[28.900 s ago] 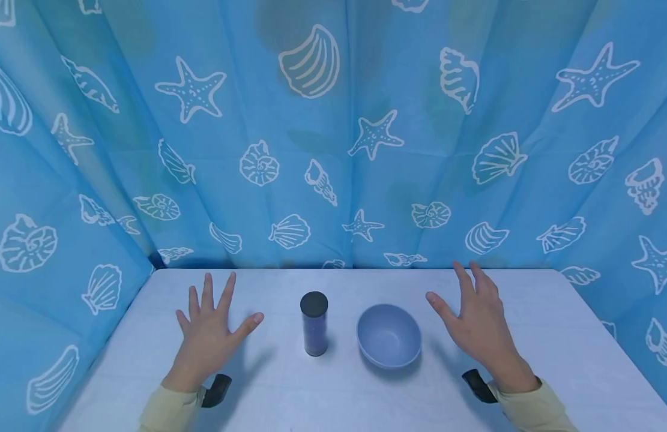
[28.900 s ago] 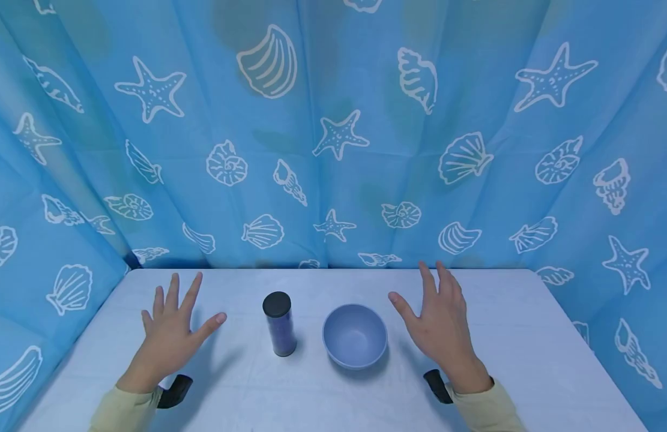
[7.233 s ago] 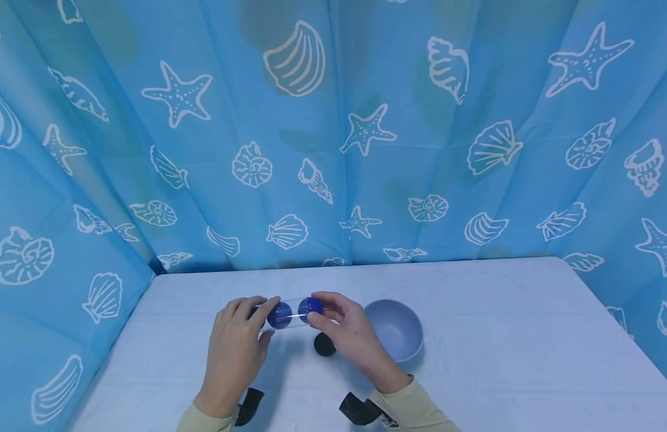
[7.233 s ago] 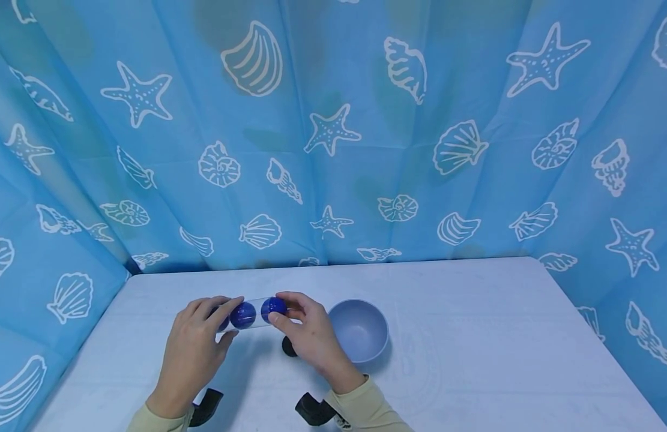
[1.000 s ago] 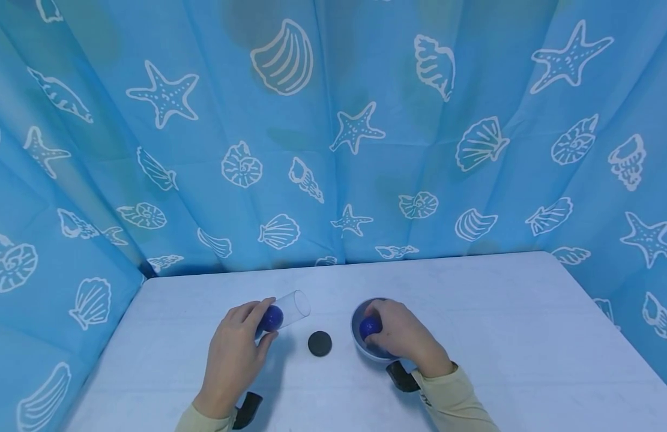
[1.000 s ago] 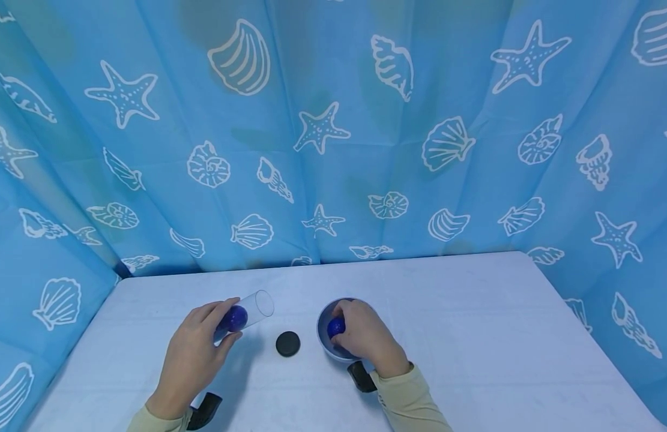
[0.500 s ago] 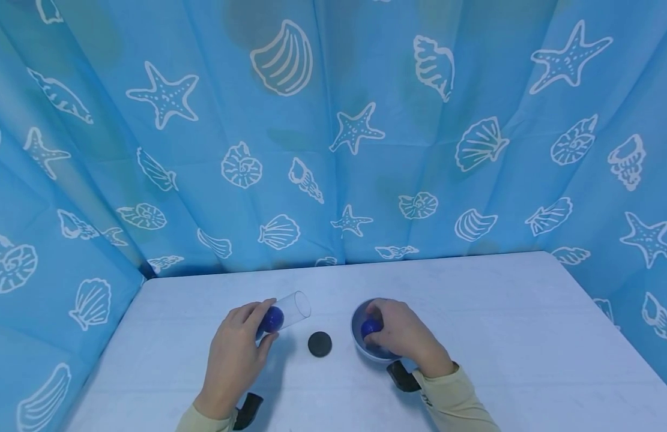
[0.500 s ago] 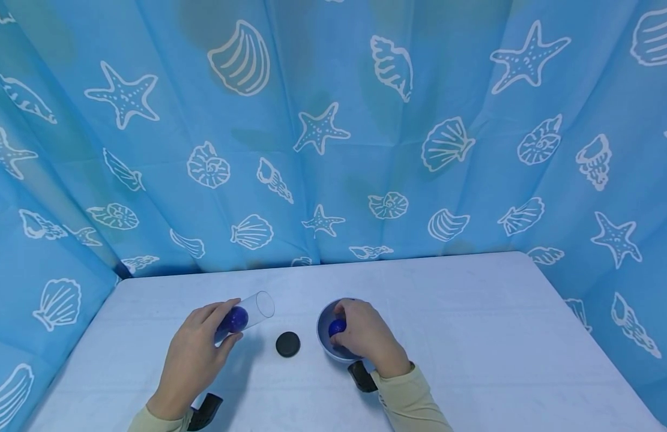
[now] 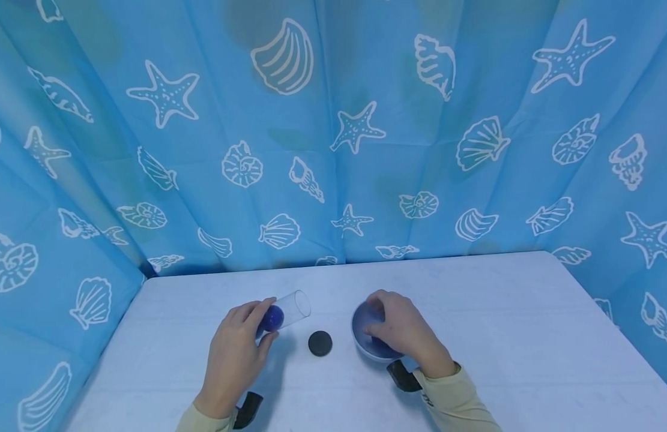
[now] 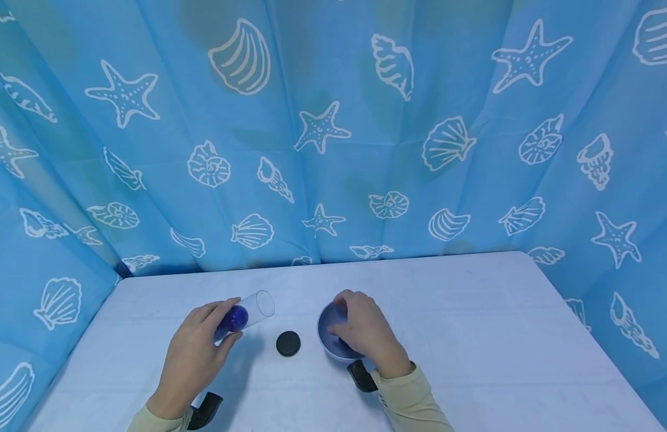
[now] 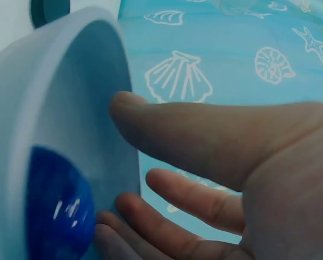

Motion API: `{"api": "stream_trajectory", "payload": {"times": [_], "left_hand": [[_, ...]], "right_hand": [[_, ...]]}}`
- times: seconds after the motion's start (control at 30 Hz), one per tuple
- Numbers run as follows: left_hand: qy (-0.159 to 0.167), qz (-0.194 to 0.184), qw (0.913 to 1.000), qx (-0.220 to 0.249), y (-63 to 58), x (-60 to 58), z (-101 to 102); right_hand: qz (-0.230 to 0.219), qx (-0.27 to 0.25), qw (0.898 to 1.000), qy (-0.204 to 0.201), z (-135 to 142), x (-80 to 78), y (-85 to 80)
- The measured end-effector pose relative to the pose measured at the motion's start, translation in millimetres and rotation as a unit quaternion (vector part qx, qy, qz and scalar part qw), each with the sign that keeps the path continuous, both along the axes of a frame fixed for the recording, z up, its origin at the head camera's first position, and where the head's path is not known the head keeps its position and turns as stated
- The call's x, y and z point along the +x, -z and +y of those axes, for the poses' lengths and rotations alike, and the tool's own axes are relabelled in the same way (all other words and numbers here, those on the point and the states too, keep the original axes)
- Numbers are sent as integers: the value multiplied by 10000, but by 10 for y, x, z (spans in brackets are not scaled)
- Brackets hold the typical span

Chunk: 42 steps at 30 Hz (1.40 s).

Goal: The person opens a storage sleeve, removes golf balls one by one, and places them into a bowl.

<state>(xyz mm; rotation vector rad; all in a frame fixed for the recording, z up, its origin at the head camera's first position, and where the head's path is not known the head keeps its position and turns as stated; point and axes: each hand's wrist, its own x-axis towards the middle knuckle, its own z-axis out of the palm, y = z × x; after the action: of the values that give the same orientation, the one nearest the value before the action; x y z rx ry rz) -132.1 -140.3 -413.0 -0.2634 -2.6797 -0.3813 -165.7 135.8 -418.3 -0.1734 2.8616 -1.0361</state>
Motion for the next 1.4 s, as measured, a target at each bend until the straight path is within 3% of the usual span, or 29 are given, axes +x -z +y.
{"api": "stream_trajectory", "payload": {"times": [0.4, 0.8, 1.03, 1.4], "left_hand": [[31, 0, 10000, 19, 8, -6, 10], [116, 103, 9999, -21, 8, -18, 13], [153, 182, 9997, -26, 4, -6, 9], [154, 206, 9997, -47, 15, 7, 14]], "right_hand": [[428, -240, 9983, 324, -83, 39, -61], [926, -941, 9888, 701, -229, 72, -46], [1238, -1191, 9828, 673, -297, 85, -33], [1258, -1497, 9785, 659, -402, 113, 19]]}}
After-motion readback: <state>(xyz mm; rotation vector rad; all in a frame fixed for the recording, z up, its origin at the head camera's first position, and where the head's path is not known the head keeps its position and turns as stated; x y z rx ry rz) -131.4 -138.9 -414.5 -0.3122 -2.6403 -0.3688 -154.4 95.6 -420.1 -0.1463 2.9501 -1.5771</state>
